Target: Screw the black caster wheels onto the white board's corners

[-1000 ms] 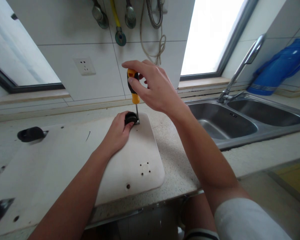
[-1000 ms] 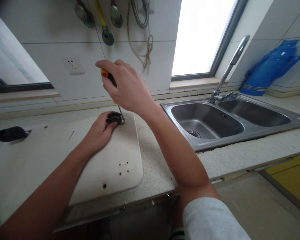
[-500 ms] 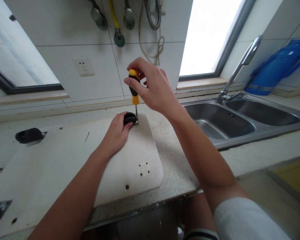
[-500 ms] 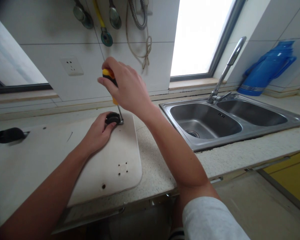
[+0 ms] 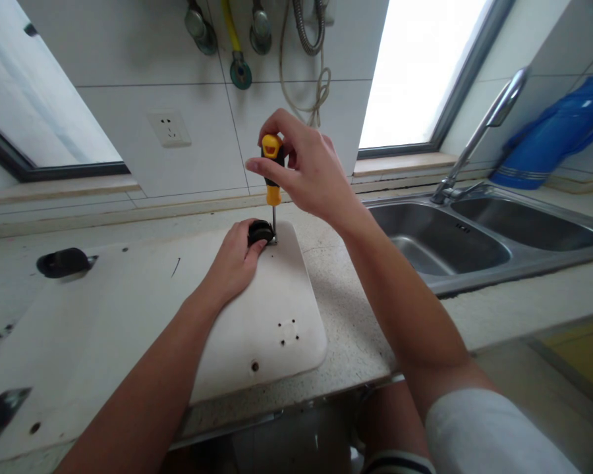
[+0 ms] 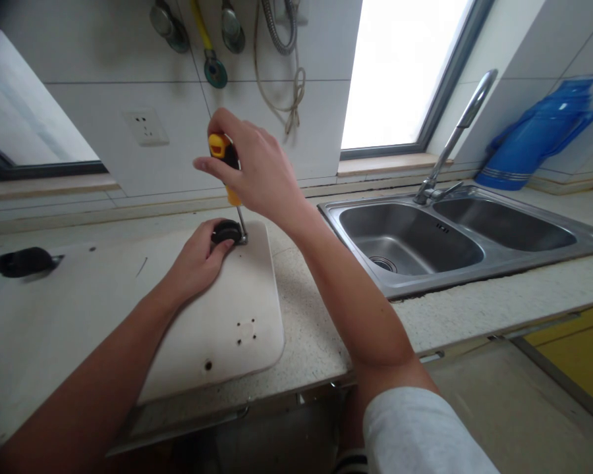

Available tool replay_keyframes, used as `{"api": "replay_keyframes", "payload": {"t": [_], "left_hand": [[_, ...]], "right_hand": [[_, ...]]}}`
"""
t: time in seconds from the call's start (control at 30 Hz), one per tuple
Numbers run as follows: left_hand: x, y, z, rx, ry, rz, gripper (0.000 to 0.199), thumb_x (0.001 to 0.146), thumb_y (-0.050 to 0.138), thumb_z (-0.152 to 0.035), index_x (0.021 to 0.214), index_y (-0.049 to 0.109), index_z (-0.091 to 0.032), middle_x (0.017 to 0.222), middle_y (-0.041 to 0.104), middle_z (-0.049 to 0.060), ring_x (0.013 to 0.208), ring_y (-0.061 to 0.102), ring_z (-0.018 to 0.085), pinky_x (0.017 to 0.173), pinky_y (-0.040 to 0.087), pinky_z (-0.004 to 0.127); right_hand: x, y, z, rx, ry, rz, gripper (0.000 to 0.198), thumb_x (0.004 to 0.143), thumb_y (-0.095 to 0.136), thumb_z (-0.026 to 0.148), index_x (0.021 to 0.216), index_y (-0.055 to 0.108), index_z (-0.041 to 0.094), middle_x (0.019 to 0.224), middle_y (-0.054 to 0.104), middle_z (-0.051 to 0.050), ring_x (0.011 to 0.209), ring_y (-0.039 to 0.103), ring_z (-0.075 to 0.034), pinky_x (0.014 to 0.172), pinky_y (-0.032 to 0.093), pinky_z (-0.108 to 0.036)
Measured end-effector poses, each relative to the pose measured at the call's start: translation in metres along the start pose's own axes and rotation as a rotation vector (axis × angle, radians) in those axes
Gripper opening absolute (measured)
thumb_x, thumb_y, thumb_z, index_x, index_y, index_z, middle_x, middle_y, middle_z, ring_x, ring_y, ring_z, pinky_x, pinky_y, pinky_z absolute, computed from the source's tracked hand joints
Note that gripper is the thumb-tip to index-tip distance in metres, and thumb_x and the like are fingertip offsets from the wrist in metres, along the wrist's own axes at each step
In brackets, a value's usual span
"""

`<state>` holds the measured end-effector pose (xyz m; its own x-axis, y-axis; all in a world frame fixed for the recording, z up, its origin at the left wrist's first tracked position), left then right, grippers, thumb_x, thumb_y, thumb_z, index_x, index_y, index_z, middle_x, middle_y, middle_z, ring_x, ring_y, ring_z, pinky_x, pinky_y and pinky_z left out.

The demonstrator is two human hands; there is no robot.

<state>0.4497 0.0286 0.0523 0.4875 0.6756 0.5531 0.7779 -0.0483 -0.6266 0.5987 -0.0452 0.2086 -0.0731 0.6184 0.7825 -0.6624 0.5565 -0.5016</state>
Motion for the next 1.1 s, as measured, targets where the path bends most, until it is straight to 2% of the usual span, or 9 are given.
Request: {"api": "replay_keyframes", "payload": {"t": [0.07, 0.13, 0.33, 0.43, 0.53, 0.73, 0.9, 1.0, 1.1], "left_hand": [[0.000, 0.000, 0.001, -0.006, -0.011, 0.002, 0.036, 0.103, 0.063, -0.029, 0.138, 0.062, -0.020, 0.137, 0.072, 0.016, 0.129, 0.068, 0.032, 0.118, 0.051, 0.055], [-0.001, 0.000, 0.001, -0.012, -0.023, 0.006, 0.037, 0.102, 0.065, -0.030, 0.137, 0.062, -0.020, 0.136, 0.073, 0.016, 0.128, 0.069, 0.033, 0.116, 0.052, 0.054], [-0.002, -0.001, -0.001, -0.010, -0.033, 0.015, 0.036, 0.102, 0.066, -0.031, 0.136, 0.063, -0.020, 0.135, 0.074, 0.015, 0.127, 0.069, 0.032, 0.114, 0.053, 0.054], [-0.002, -0.001, -0.001, -0.010, -0.027, 0.013, 0.036, 0.102, 0.066, -0.030, 0.136, 0.063, -0.020, 0.134, 0.074, 0.015, 0.126, 0.069, 0.032, 0.114, 0.052, 0.054], [-0.001, -0.001, 0.000, -0.015, -0.028, 0.010, 0.036, 0.101, 0.066, -0.030, 0.136, 0.063, -0.019, 0.134, 0.073, 0.015, 0.126, 0.069, 0.032, 0.114, 0.052, 0.053], [0.000, 0.001, -0.001, -0.002, 0.015, 0.011, 0.035, 0.103, 0.062, -0.030, 0.136, 0.063, -0.017, 0.133, 0.072, 0.017, 0.125, 0.067, 0.033, 0.115, 0.052, 0.052], [0.000, 0.002, 0.000, -0.019, 0.030, 0.004, 0.033, 0.103, 0.063, -0.030, 0.134, 0.063, -0.018, 0.130, 0.071, 0.016, 0.121, 0.067, 0.032, 0.112, 0.053, 0.053], [-0.001, 0.003, 0.001, -0.043, 0.020, 0.002, 0.036, 0.102, 0.065, -0.029, 0.136, 0.062, -0.019, 0.132, 0.071, 0.015, 0.123, 0.068, 0.032, 0.113, 0.053, 0.052], [-0.001, 0.002, 0.001, -0.054, 0.020, -0.018, 0.046, 0.099, 0.072, -0.033, 0.141, 0.059, -0.020, 0.136, 0.069, 0.015, 0.125, 0.068, 0.032, 0.112, 0.054, 0.052]], "right_hand": [[-0.001, 0.000, 0.001, -0.064, 0.002, -0.075, 0.019, 0.101, 0.072, 0.043, 0.107, 0.064, 0.027, 0.103, 0.070, -0.003, 0.099, 0.060, -0.022, 0.094, 0.049, -0.035], [-0.001, 0.001, 0.001, -0.083, -0.010, -0.080, 0.017, 0.103, 0.069, 0.041, 0.113, 0.066, 0.027, 0.107, 0.071, -0.004, 0.101, 0.061, -0.022, 0.095, 0.049, -0.036], [0.000, -0.004, 0.005, 0.041, -0.093, 0.104, 0.033, 0.104, 0.056, 0.024, 0.134, 0.067, 0.031, 0.120, 0.075, 0.000, 0.107, 0.069, -0.020, 0.100, 0.051, -0.035], [-0.001, -0.007, 0.009, 0.033, -0.093, 0.111, 0.027, 0.104, 0.060, 0.025, 0.130, 0.068, 0.030, 0.121, 0.076, -0.001, 0.104, 0.069, -0.019, 0.098, 0.052, -0.035], [-0.001, -0.008, 0.005, -0.077, -0.027, -0.010, 0.013, 0.101, 0.072, 0.036, 0.111, 0.068, 0.028, 0.107, 0.075, -0.003, 0.099, 0.064, -0.021, 0.091, 0.051, -0.035], [-0.004, -0.015, -0.002, -0.185, 0.023, -0.229, 0.030, 0.095, 0.082, 0.045, 0.094, 0.057, 0.028, 0.096, 0.069, -0.002, 0.094, 0.058, -0.022, 0.082, 0.044, -0.035], [-0.009, -0.071, 0.023, -0.196, -0.057, -0.538, 0.032, 0.104, 0.075, 0.042, 0.090, 0.050, 0.028, 0.085, 0.059, 0.002, 0.079, 0.051, -0.015, 0.077, 0.044, -0.031], [-0.034, -0.102, 0.030, -0.204, -0.057, -0.739, 0.037, 0.105, 0.073, 0.049, 0.089, 0.048, 0.027, 0.081, 0.051, 0.004, 0.074, 0.049, -0.011, 0.075, 0.046, -0.028], [-0.098, -0.111, 0.014, -0.209, 0.157, -0.872, 0.044, 0.099, 0.074, 0.063, 0.092, 0.052, 0.025, 0.081, 0.054, 0.005, 0.072, 0.055, -0.011, 0.075, 0.051, -0.030]]}}
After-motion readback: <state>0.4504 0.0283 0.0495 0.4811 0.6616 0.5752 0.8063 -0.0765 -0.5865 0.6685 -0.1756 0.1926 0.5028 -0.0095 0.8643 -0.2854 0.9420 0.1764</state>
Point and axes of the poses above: each hand's wrist, its own x-axis towards the middle knuckle, its own y-axis out of the palm, z = x × y, the point moved 8 cm from there along x, towards the middle knuckle
